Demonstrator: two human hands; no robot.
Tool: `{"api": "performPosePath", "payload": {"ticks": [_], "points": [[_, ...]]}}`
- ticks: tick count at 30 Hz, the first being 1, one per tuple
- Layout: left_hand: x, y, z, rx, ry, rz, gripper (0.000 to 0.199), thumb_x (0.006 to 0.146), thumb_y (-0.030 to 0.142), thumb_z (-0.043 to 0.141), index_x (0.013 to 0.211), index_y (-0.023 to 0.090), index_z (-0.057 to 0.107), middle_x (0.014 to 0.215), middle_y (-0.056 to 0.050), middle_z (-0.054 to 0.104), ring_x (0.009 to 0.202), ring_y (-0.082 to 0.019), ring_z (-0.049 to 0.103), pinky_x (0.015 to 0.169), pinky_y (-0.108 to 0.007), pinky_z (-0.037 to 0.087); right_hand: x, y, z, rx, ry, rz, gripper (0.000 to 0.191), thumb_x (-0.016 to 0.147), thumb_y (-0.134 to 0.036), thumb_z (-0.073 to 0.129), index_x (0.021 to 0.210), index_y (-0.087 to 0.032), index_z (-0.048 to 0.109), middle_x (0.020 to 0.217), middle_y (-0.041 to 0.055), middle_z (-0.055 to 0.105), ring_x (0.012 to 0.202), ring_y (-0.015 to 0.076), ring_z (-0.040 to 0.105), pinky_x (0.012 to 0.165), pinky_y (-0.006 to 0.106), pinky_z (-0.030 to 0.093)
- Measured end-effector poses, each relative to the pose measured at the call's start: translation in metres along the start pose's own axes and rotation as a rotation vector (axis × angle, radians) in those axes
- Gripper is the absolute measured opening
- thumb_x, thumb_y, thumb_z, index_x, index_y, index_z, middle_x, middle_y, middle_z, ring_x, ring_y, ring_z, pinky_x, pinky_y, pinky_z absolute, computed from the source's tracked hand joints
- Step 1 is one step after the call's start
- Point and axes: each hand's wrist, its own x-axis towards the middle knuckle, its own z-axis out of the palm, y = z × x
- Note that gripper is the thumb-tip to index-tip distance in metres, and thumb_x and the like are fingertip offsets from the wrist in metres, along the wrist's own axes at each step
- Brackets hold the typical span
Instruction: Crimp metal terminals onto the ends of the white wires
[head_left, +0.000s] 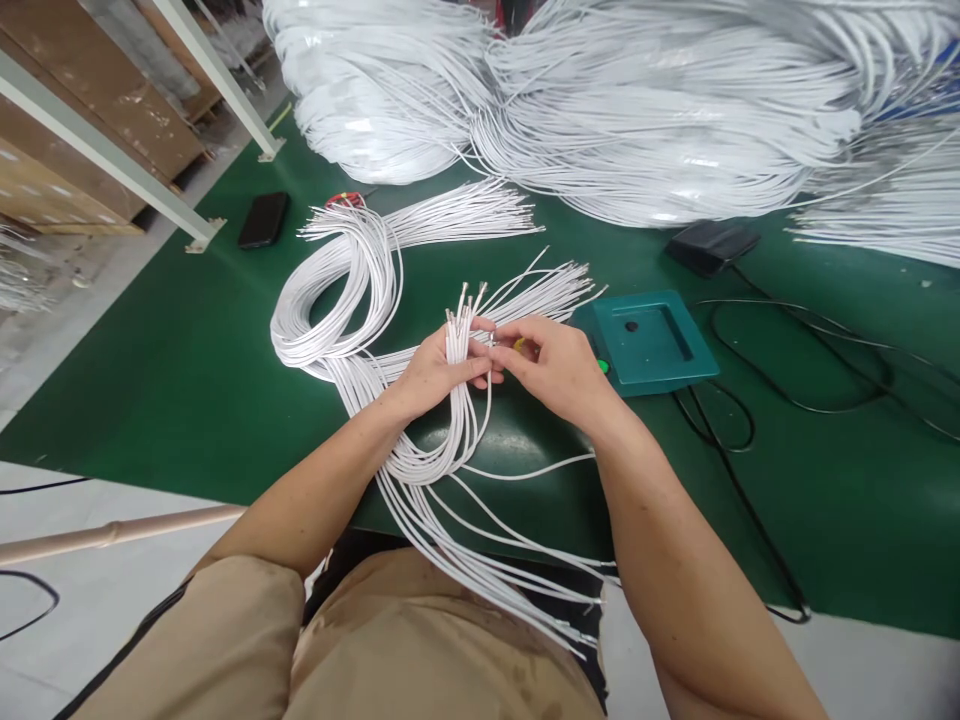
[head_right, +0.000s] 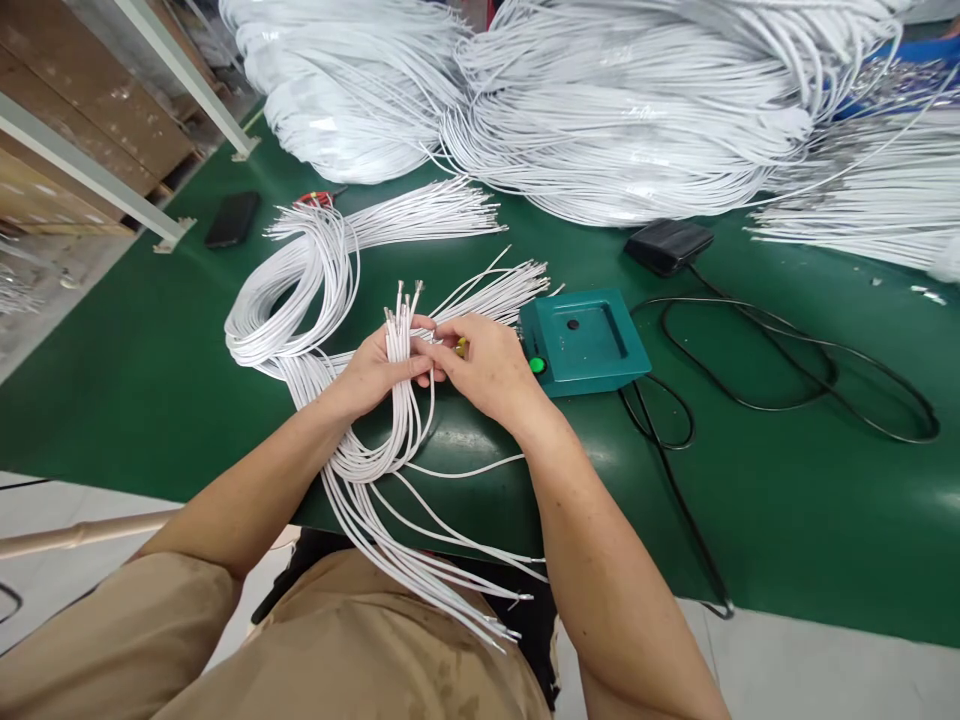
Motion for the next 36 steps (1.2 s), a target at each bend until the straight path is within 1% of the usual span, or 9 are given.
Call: {"api": "performPosePath", "payload": {"ticks": [4,8,11,16,22,25,30,33,36], "points": [[0.001,-0.001,-0.001,0.012,0.016,0.015,0.048,0.075,0.03,0.078,0.115,0.018,0.056,0.079,0.001,0.067,0.071,-0.014,0.071,0.069,-0.025,0.056,0.002,-0.001,-0.003,0.083,-0.1,0.121,0.031,0.091,-0.036,0.052,0.079,-0.018,0.074,0.075,0.0022,0.073,0.07,0.0154,0.06,0.068,0.028,0.04],[0.001,-0.001,0.0,0.051,0.005,0.031,0.047,0.075,0.03,0.077,0.115,0.018,0.056,0.077,0.002,0.066,0.072,-0.014,0.071,0.066,-0.023,0.054,0.004,0.006,0.002,0.187,-0.091,0.181,0.018,0.084,-0.029,0.06,0.076,-0.018,0.073,0.072,-0.0002,0.073,0.069,0.0148,0.061,0.07,0.028,0.042],[0.0,0.0,0.001,0.1,-0.002,0.048,0.045,0.078,0.03,0.075,0.116,0.018,0.056,0.079,0.0,0.067,0.075,-0.015,0.071,0.063,-0.021,0.052,0.004,0.007,0.004,0.204,-0.055,0.164,0.013,0.08,-0.025,0.062,0.073,-0.018,0.07,0.068,-0.0015,0.07,0.064,0.0133,0.059,0.068,0.027,0.042],[-0.002,0.003,0.002,0.194,0.032,0.078,0.039,0.08,0.029,0.071,0.114,0.018,0.058,0.077,0.001,0.065,0.072,-0.012,0.068,0.062,-0.02,0.05,0.002,0.003,0.001,0.021,0.011,0.095,0.013,0.079,-0.02,0.059,0.068,-0.018,0.066,0.067,-0.0014,0.066,0.062,0.012,0.052,0.063,0.027,0.037],[-0.005,0.006,0.002,0.381,0.125,0.089,0.037,0.077,0.024,0.072,0.112,0.019,0.062,0.073,0.002,0.065,0.067,-0.012,0.065,0.068,-0.024,0.051,0.004,0.005,0.002,0.167,-0.09,0.171,0.037,0.088,-0.046,0.054,0.066,-0.018,0.063,0.064,-0.0011,0.061,0.059,0.0115,0.048,0.061,0.027,0.035],[-0.007,0.009,0.003,0.428,0.135,0.065,0.035,0.076,0.019,0.069,0.111,0.02,0.063,0.072,0.004,0.064,0.068,-0.011,0.065,0.073,-0.024,0.051,0.005,0.005,0.005,0.111,-0.059,0.161,0.023,0.083,-0.034,0.062,0.067,-0.018,0.064,0.063,-0.002,0.06,0.06,0.0114,0.049,0.063,0.027,0.036],[-0.007,0.014,0.004,0.437,0.092,0.02,0.041,0.078,0.019,0.067,0.118,0.021,0.062,0.071,0.004,0.062,0.066,-0.01,0.064,0.068,-0.023,0.05,0.003,0.011,0.008,-0.06,-0.027,-0.07,0.017,0.087,-0.018,0.053,0.077,-0.017,0.066,0.076,0.0021,0.065,0.069,0.0137,0.054,0.066,0.027,0.038],[-0.005,0.015,0.002,0.212,0.05,-0.054,0.044,0.077,0.02,0.069,0.12,0.018,0.061,0.072,0.003,0.061,0.065,-0.01,0.063,0.063,-0.021,0.05,0.002,0.014,0.008,-0.351,0.014,-0.335,0.027,0.096,-0.017,0.041,0.088,-0.015,0.067,0.086,0.0079,0.064,0.079,0.018,0.053,0.071,0.03,0.038],[-0.001,0.012,0.0,-0.034,0.052,-0.143,0.046,0.073,0.021,0.074,0.117,0.013,0.061,0.072,0.001,0.063,0.064,-0.01,0.064,0.058,-0.02,0.049,0.002,0.013,0.003,-0.604,0.007,-0.457,0.03,0.098,-0.017,0.038,0.09,-0.015,0.067,0.09,0.0102,0.065,0.085,0.0216,0.052,0.076,0.034,0.037]]}}
